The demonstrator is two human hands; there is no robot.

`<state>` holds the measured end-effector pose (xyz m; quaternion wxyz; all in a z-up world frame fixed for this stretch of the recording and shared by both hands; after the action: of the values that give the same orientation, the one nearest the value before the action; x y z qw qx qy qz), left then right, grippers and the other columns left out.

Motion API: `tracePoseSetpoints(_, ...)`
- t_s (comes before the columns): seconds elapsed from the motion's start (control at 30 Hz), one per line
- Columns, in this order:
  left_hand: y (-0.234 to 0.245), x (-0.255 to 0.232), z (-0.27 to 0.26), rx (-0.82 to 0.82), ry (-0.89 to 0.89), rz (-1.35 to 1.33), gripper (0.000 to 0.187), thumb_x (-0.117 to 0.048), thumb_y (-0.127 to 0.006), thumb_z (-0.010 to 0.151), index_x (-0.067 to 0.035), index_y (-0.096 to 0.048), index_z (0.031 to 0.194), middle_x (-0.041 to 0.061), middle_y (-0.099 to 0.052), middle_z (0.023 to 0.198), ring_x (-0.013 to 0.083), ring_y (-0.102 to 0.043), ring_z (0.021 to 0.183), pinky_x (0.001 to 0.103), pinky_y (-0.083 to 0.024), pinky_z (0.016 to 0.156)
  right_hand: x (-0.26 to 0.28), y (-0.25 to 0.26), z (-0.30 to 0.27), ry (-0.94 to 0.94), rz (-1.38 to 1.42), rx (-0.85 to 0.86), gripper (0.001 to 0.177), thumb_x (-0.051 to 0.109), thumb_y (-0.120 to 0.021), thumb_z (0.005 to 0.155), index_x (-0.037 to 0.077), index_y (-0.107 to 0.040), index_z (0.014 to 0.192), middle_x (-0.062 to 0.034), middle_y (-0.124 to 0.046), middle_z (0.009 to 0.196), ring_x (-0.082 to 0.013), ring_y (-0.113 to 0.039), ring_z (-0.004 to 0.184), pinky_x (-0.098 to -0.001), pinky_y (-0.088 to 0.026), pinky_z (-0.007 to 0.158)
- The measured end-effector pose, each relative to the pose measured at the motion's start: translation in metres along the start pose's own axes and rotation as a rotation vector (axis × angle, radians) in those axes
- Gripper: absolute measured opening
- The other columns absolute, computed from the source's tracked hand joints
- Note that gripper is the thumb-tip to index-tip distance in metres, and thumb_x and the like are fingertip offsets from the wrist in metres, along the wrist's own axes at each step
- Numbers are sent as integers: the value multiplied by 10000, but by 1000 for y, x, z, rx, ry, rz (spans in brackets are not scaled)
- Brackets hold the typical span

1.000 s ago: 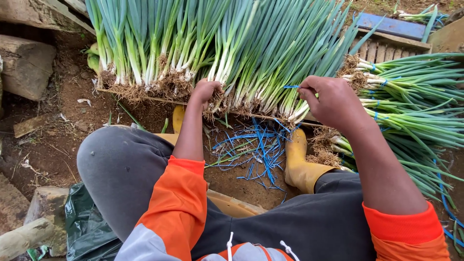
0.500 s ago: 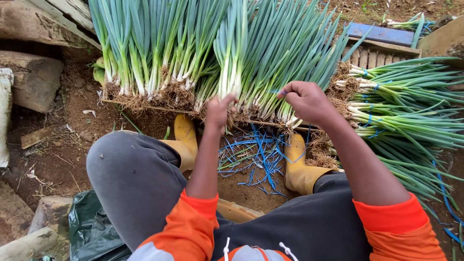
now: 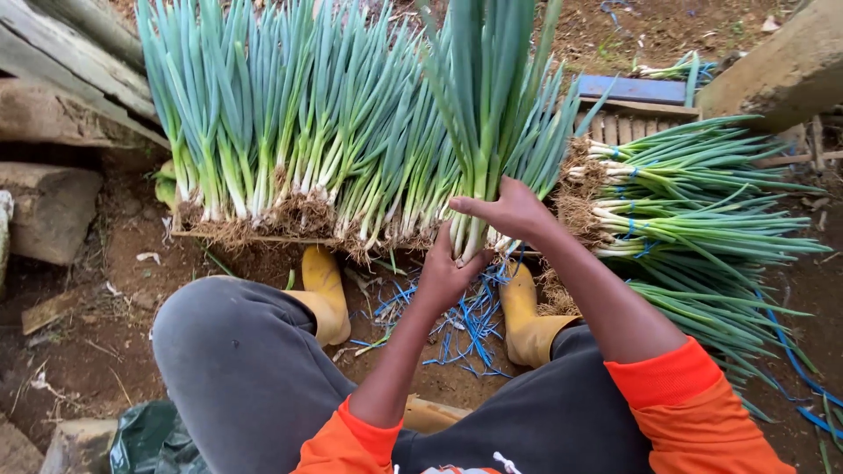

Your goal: Bundling harvested green onions into bunches using blue plastic twine

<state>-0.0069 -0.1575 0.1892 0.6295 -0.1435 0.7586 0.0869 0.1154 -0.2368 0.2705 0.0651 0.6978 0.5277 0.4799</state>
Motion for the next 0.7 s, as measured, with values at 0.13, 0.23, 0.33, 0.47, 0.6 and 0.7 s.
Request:
tracePoseSetpoints(0.13,7,-38,-7,55,108,360,908,-513,-782,829,-48,-402,1510,279,-580,1363,438,-556,1297,590,-460,1092,-9,4,5,94,154,-74,1054,602,-749,863,-181,-354,1449,-435,-361,1471,-523,-427,1384,-580,-384,1119)
tracePoseSetpoints(0.23,11,-49,-7,51,-26,307,851,-534,-807,794,-32,-512,1415,265,-601,1269,455,-582,1242,555,-459,1077,-37,3,36,250,314,-138,688,467,-807,869,-68,-621,1262,-295,-617,1181,-441,-607,1158,-550,-454,997)
tracePoseSetpoints(0.33,21,-18,20,33,127,112,746,-481,-857,777,-77,-572,1335,156,-724,993,273,-703,983,437,-535,946,-30,-32,56,303,395,-115,484,432,-829,817,-1,-741,1015,-203,-682,908,-325,-668,925,-460,-499,867)
tracePoseSetpoints(0.47,28,-63,31,178,55,178,1082,-537,-920,656,44,-461,1445,336,-569,1374,467,-522,1338,587,-388,1130,-12,-46,41,310,489,-39,431,368,-835,846,-19,-723,999,-155,-609,861,-294,-631,850,-406,-505,846)
tracePoseSetpoints(0.6,36,-76,42,258,122,200,829,-289,-898,664,105,-549,1305,340,-594,1288,471,-543,1267,589,-399,1064,-12,-47,62,356,321,-24,557,469,-767,907,-73,-646,876,-249,-592,779,-376,-617,779,-485,-480,787)
tracePoseSetpoints(0.7,51,-35,78,125,147,73,601,-191,-895,616,45,-655,1113,225,-697,1024,343,-663,991,506,-532,864,4,-42,69,353,329,8,591,561,-667,955,11,-576,761,-187,-568,636,-286,-586,653,-395,-450,642)
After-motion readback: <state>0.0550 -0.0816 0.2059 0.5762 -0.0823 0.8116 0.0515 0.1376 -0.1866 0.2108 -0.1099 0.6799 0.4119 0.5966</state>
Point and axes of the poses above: each hand's wrist, its own z-axis towards the middle knuckle, its own y-axis out of the back of the hand, x = y × z, the point moved 6 cm from there along z, towards the middle knuckle
